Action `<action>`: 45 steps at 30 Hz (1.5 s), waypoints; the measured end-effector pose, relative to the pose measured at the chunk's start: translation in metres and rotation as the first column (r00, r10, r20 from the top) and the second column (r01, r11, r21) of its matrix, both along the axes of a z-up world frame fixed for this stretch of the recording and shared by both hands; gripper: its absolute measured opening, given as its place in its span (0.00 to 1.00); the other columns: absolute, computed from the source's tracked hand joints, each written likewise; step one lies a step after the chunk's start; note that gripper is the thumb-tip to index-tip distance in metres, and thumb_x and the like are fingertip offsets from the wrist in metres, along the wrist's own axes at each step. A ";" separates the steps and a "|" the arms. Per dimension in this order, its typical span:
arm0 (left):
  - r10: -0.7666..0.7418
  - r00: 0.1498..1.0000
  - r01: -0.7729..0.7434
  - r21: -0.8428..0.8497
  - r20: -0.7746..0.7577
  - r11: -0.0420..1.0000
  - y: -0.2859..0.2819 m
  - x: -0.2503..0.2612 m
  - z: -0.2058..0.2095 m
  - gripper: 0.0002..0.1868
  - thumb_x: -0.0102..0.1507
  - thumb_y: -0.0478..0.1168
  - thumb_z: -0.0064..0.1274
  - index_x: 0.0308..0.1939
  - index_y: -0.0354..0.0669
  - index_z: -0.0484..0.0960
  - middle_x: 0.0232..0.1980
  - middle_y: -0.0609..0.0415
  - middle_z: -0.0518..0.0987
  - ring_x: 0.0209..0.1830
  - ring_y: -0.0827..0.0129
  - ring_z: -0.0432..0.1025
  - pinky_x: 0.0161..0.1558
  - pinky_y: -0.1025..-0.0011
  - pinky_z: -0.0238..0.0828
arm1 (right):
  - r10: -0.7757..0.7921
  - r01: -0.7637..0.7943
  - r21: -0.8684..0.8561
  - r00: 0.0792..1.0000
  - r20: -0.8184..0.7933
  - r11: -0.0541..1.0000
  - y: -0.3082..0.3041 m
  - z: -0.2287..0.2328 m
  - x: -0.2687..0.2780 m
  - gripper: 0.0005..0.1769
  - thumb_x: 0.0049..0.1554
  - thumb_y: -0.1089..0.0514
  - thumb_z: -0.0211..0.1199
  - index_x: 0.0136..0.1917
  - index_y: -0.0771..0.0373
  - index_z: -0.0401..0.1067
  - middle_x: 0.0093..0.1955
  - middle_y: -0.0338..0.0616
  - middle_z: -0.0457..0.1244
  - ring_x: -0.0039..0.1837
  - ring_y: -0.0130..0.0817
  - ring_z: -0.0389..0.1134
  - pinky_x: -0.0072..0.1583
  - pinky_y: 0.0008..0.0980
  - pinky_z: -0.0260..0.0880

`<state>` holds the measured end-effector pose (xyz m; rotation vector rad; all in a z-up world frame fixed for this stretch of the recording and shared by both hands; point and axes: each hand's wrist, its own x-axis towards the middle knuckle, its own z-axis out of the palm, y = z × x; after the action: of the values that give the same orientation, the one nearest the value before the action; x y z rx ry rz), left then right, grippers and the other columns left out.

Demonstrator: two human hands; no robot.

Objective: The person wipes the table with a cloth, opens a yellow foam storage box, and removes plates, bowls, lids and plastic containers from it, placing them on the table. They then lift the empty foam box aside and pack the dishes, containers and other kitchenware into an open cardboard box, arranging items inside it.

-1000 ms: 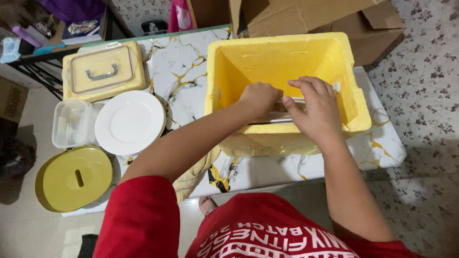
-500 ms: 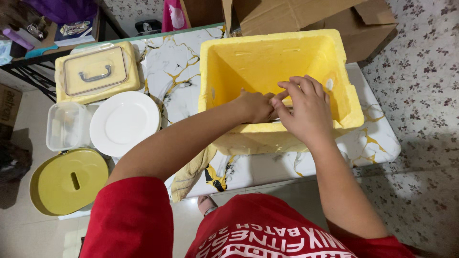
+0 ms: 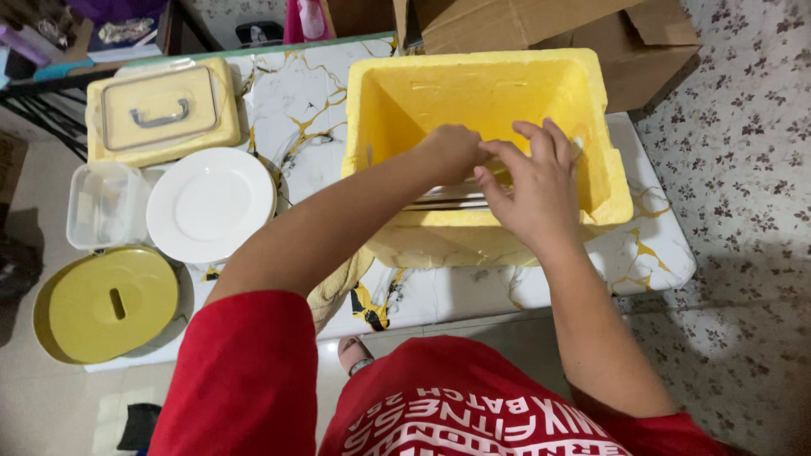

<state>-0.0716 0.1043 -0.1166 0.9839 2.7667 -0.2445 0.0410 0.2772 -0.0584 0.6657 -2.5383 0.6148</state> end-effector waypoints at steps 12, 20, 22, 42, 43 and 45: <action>0.468 0.769 0.097 0.802 -0.436 0.589 -0.099 0.070 0.106 0.19 0.61 0.35 0.55 0.56 0.49 0.77 0.34 0.53 0.86 0.30 0.49 0.79 0.29 0.50 0.70 | 0.117 -0.148 -0.185 0.979 -0.166 0.972 -0.045 0.040 0.016 0.36 0.67 0.46 0.67 0.84 0.44 0.58 0.85 0.62 0.34 0.87 0.62 0.34 0.83 0.60 0.39; 0.662 0.744 0.171 0.933 0.087 -0.316 -0.259 0.174 0.085 0.06 0.69 0.30 0.56 0.47 0.30 0.76 0.39 0.51 0.78 0.40 0.72 0.71 0.42 0.69 0.70 | 0.401 -0.402 -0.036 0.915 -0.032 0.915 -0.183 0.055 0.049 0.40 0.64 0.46 0.67 0.84 0.45 0.53 0.88 0.55 0.32 0.89 0.63 0.26 0.83 0.62 0.32; 0.597 0.788 0.216 0.842 0.149 -0.494 -0.292 0.210 0.055 0.15 0.71 0.29 0.54 0.61 0.34 0.71 0.52 0.54 0.80 0.51 0.74 0.73 0.54 0.73 0.73 | 0.481 -0.481 0.017 0.877 -0.001 0.877 -0.226 0.038 0.055 0.41 0.64 0.45 0.68 0.85 0.43 0.54 0.89 0.52 0.31 0.89 0.62 0.24 0.83 0.66 0.30; 0.097 0.298 0.037 0.091 0.950 -0.995 -0.471 0.232 -0.215 0.25 0.65 0.32 0.49 0.66 0.47 0.64 0.60 0.45 0.75 0.54 0.52 0.76 0.45 0.46 0.82 | 0.407 -0.707 0.325 0.654 0.637 0.628 -0.451 -0.184 0.039 0.36 0.61 0.35 0.54 0.80 0.30 0.51 0.86 0.35 0.37 0.85 0.55 0.28 0.75 0.76 0.31; 0.090 0.304 0.031 0.084 0.949 -0.996 -0.473 0.233 -0.218 0.25 0.65 0.32 0.48 0.66 0.47 0.64 0.60 0.45 0.75 0.54 0.52 0.76 0.45 0.46 0.82 | 0.420 -0.700 0.329 0.669 0.613 0.634 -0.454 -0.187 0.040 0.34 0.62 0.38 0.52 0.80 0.30 0.52 0.86 0.35 0.39 0.85 0.56 0.29 0.74 0.76 0.32; 0.074 0.291 0.030 0.069 0.954 -0.997 -0.478 0.233 -0.221 0.25 0.66 0.32 0.48 0.66 0.47 0.64 0.60 0.44 0.75 0.55 0.51 0.76 0.46 0.46 0.82 | 0.401 -0.686 0.358 0.687 0.605 0.634 -0.459 -0.193 0.040 0.32 0.63 0.39 0.50 0.79 0.29 0.52 0.85 0.34 0.42 0.85 0.54 0.34 0.75 0.76 0.33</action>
<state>0.1617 -0.3734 -0.3374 1.2925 -0.7759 -2.1717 0.0813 -0.1820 -0.2516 1.7927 -2.9811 0.1858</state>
